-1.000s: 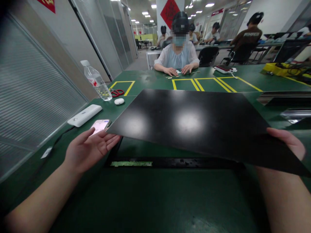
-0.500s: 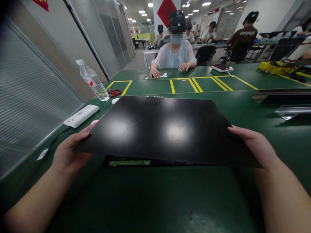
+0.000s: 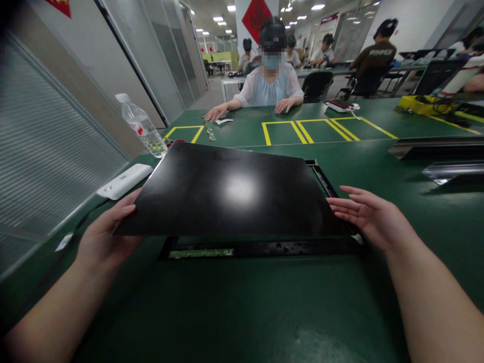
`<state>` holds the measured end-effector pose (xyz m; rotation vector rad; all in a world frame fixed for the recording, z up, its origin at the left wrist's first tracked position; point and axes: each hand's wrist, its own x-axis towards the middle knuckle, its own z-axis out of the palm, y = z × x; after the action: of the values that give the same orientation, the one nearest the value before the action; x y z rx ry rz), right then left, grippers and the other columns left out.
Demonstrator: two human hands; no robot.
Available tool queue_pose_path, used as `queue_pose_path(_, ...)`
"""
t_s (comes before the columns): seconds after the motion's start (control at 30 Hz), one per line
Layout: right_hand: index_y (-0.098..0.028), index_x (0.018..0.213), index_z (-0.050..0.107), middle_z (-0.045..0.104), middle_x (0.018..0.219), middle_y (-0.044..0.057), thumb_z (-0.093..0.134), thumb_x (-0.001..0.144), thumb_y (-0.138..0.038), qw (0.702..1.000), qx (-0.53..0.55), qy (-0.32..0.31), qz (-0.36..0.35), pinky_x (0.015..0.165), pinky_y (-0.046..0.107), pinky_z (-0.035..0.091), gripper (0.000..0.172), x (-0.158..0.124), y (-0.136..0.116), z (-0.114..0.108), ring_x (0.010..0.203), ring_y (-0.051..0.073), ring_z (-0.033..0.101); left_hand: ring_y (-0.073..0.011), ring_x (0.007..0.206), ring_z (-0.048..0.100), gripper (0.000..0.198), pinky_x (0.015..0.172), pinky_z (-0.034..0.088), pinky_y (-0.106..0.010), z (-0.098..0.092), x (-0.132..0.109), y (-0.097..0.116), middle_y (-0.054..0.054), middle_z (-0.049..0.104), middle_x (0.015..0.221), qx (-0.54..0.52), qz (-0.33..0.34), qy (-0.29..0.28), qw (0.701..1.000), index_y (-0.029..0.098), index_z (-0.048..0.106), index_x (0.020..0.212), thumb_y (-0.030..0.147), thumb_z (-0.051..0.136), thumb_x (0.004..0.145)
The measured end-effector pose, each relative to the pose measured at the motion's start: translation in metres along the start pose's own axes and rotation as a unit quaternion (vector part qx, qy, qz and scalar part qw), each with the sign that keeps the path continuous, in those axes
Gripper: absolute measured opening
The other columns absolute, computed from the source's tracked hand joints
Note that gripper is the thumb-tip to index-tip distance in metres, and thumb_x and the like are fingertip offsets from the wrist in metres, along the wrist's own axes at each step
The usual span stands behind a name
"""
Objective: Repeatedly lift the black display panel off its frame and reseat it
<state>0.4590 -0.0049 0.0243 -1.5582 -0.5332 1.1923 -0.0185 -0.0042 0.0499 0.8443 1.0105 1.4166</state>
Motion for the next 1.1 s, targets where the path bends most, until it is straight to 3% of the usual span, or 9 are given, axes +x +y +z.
queue_pose_path(0.2, -0.026, 0.106, 0.068, 0.081, 0.102, 0.013, 0.066, 0.069, -0.027, 0.999, -0.025, -0.015, -0.035, 0.073, 0.031, 0.063, 0.038, 0.011, 0.009, -0.010, 0.098, 0.025, 0.077, -0.0192, 0.078, 0.076, 0.044, 0.071, 0.063, -0.022, 0.002, -0.001, -0.003, -0.004, 0.086, 0.100, 0.002, -0.006, -0.001, 1.000, 0.018, 0.086, 0.104, 0.023, 0.087, 0.061)
queue_pose_path(0.3, -0.025, 0.101, 0.067, 0.081, 0.100, 0.014, 0.068, 0.068, -0.028, 0.998, -0.034, -0.006, -0.057, 0.060, 0.026, 0.058, 0.033, 0.016, 0.012, -0.016, 0.077, 0.020, 0.072, -0.0177, 0.074, 0.076, 0.041, 0.067, 0.062, -0.020, 0.003, -0.001, -0.004, -0.002, 0.086, 0.095, -0.002, -0.014, -0.006, 1.000, 0.020, 0.087, 0.101, 0.023, 0.089, 0.060)
queue_pose_path(0.47, -0.025, 0.092, 0.063, 0.080, 0.089, 0.013, 0.073, 0.062, -0.026, 0.999, -0.020, 0.021, -0.045, 0.041, 0.018, 0.039, 0.032, 0.015, 0.008, -0.014, 0.051, 0.011, 0.050, -0.0206, 0.080, 0.079, 0.042, 0.070, 0.062, -0.022, 0.006, -0.001, -0.008, -0.004, 0.086, 0.100, 0.018, -0.021, -0.016, 1.000, 0.020, 0.087, 0.103, 0.024, 0.089, 0.061)
queue_pose_path(0.57, -0.025, 0.091, 0.062, 0.080, 0.087, 0.013, 0.074, 0.062, -0.027, 0.999, -0.027, 0.038, -0.023, 0.038, 0.017, 0.033, 0.032, 0.013, 0.006, -0.011, 0.049, 0.010, 0.047, -0.0217, 0.086, 0.079, 0.042, 0.071, 0.061, -0.021, 0.006, -0.001, -0.011, -0.004, 0.085, 0.102, 0.027, -0.034, -0.019, 0.999, 0.019, 0.086, 0.105, 0.023, 0.087, 0.062)
queue_pose_path(0.73, -0.025, 0.085, 0.062, 0.079, 0.087, 0.014, 0.073, 0.063, -0.031, 0.996, -0.048, 0.055, -0.059, 0.037, 0.022, 0.034, 0.026, 0.015, 0.007, -0.013, 0.048, 0.011, 0.045, -0.0239, 0.089, 0.079, 0.046, 0.074, 0.062, -0.025, 0.003, -0.001, -0.016, -0.007, 0.084, 0.111, 0.045, -0.062, -0.012, 0.997, 0.018, 0.083, 0.113, 0.021, 0.085, 0.067)
queue_pose_path(1.1, -0.021, 0.082, 0.061, 0.078, 0.079, 0.014, 0.074, 0.059, -0.028, 0.993, -0.043, 0.099, -0.056, 0.036, 0.016, 0.029, 0.028, 0.011, 0.006, -0.008, 0.045, 0.008, 0.044, -0.0198, 0.078, 0.079, 0.041, 0.061, 0.060, -0.020, -0.003, 0.002, -0.027, -0.006, 0.085, 0.105, 0.034, -0.115, 0.008, 0.993, 0.022, 0.084, 0.109, 0.013, 0.087, 0.069)
